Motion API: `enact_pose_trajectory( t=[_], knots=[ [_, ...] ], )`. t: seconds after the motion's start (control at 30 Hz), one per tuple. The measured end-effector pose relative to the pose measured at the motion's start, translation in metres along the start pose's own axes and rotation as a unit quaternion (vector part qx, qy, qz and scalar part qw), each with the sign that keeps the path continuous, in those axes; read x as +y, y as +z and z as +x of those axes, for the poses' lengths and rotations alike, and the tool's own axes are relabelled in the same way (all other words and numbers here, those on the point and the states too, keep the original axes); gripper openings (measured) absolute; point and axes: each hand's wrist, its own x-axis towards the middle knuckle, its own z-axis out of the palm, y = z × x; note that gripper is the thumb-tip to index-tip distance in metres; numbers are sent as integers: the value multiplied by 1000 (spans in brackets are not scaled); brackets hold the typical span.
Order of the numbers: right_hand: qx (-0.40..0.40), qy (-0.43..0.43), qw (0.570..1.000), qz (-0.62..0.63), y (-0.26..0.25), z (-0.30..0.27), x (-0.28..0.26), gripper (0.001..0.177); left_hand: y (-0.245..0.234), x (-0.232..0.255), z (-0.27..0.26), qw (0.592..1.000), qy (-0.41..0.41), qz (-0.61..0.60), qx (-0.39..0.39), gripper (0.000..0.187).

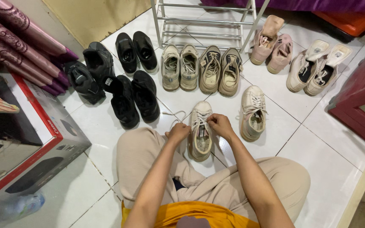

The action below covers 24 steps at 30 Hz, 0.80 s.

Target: The person sits on the floor and laces a white sneaker by hand, threading the laces through the eyelets and tying a knot. The finished shoe is then placed on a metal shoe rack.

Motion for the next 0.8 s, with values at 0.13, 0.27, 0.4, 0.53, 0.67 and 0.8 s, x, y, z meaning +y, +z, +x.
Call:
enact_pose_trajectory(
  t=[0.13, 0.27, 0.4, 0.53, 0.67, 0.8],
  knots=[
    [4, -4, 1000, -22, -1, -1, -4, 15, 9, -10, 15, 1000, -16, 7, 3, 29],
    [10, -36, 998, -46, -2, -2, -7, 16, 37, -32, 39, 989, 20, -144, -10, 34],
    [12, -25, 998, -56, -2, -4, -13, 16, 70, -37, 54, 923, -42, -382, -11, 37],
    [12, -21, 998, -64, -3, -8, -20, 17, 78, -30, 52, 770, -106, -626, -66, 29],
    [21, -28, 997, -71, -5, -12, -29, 17, 72, -18, 51, 675, -165, -711, -106, 32],
    [20, -11, 997, -73, -7, -15, -40, 16, 63, -12, 58, 659, -211, -706, -149, 32]
  ],
)
